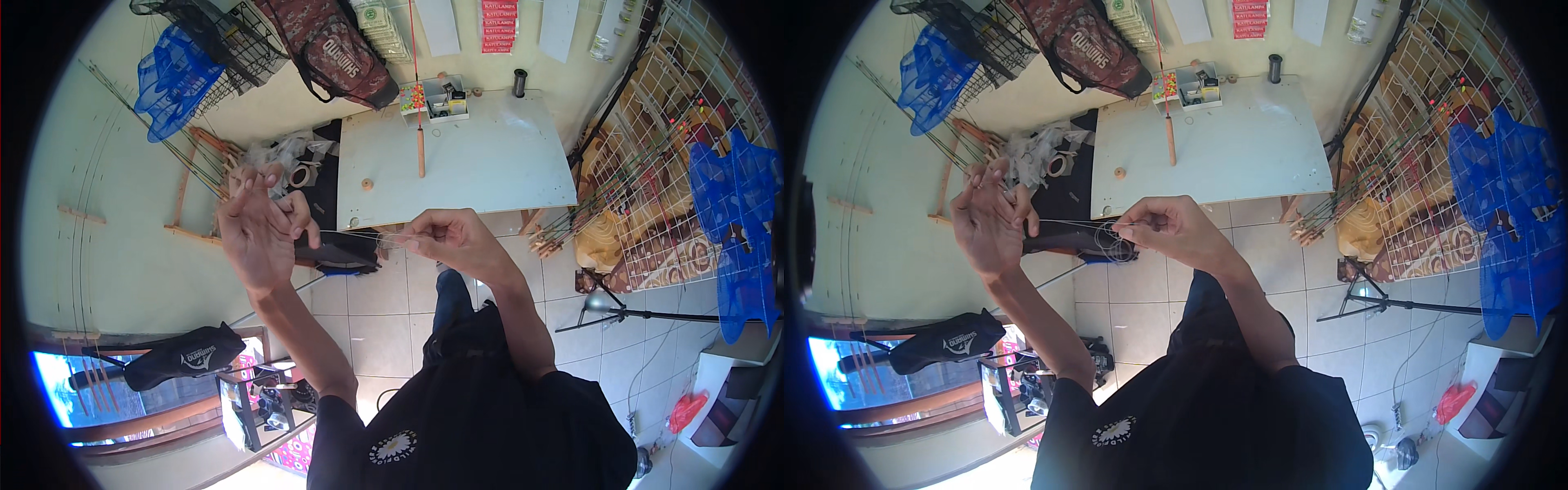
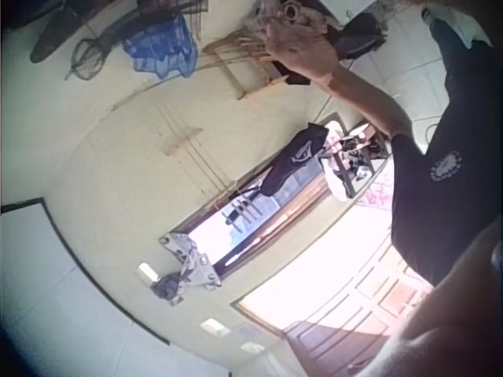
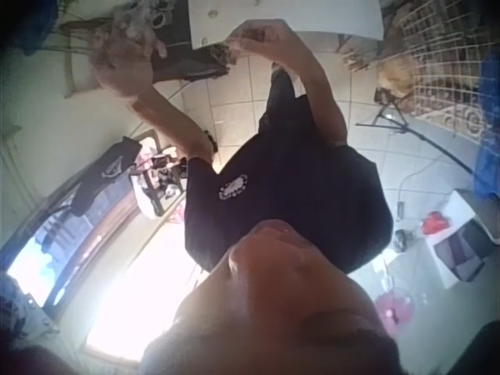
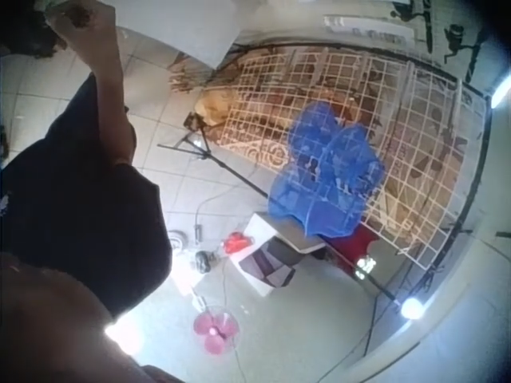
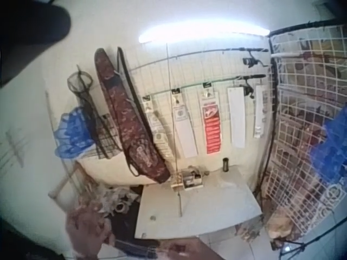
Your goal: Replacing or repairing a guide on a fishing rod tip using thread and adhesive.
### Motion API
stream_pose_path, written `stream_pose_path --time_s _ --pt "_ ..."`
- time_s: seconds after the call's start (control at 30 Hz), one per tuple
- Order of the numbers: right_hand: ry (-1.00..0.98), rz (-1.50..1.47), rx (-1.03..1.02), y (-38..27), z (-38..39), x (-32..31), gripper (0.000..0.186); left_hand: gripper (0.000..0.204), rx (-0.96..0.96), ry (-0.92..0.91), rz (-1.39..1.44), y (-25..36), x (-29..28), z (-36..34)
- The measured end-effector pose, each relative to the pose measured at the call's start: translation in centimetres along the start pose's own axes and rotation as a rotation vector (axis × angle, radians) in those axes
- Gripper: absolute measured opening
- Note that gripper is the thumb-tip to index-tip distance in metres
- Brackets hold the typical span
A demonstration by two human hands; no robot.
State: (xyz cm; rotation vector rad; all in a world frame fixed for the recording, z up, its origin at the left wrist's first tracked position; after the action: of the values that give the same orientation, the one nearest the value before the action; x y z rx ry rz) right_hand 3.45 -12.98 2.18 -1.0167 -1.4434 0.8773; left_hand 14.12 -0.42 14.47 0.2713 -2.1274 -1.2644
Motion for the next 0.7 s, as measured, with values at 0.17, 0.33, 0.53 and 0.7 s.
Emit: stream_pose_path --time_s 0.17,0.33,0.53,0.7 --pt "0.073 -0.002 0.000 -0.3 0.4 -0.6 0.018 0.007 0.211 0.240 -0.357 2.0 -0.6 0.9" --pt "0.161 0.064 -0.040 -0.9 0.7 -1.8 0.017 0.008 0.283 0.376 -0.619 2.7 -1.7 1.5" --pt "0.206 0.097 -0.040 -0.8 1.2 -3.0 0.018 0.009 0.397 0.436 -0.663 3.9 -2.5 2.3" --pt "0.187 0.112 -0.025 -0.8 1.0 -2.5 0.021 0.032 0.246 0.279 -0.514 0.0 0.2 1.6"
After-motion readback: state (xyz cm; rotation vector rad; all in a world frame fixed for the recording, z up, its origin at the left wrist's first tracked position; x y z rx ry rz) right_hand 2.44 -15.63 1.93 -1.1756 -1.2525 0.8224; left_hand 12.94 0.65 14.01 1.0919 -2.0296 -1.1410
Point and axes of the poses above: each hand's wrist, its own z-axis away from the middle knuckle, its own x-axis out of the palm, y = z × x, the point moved 10 cm from there along -z, towards the middle knuckle, and after that the axes turned 2 degrees about -y, right-handed, at the moved point
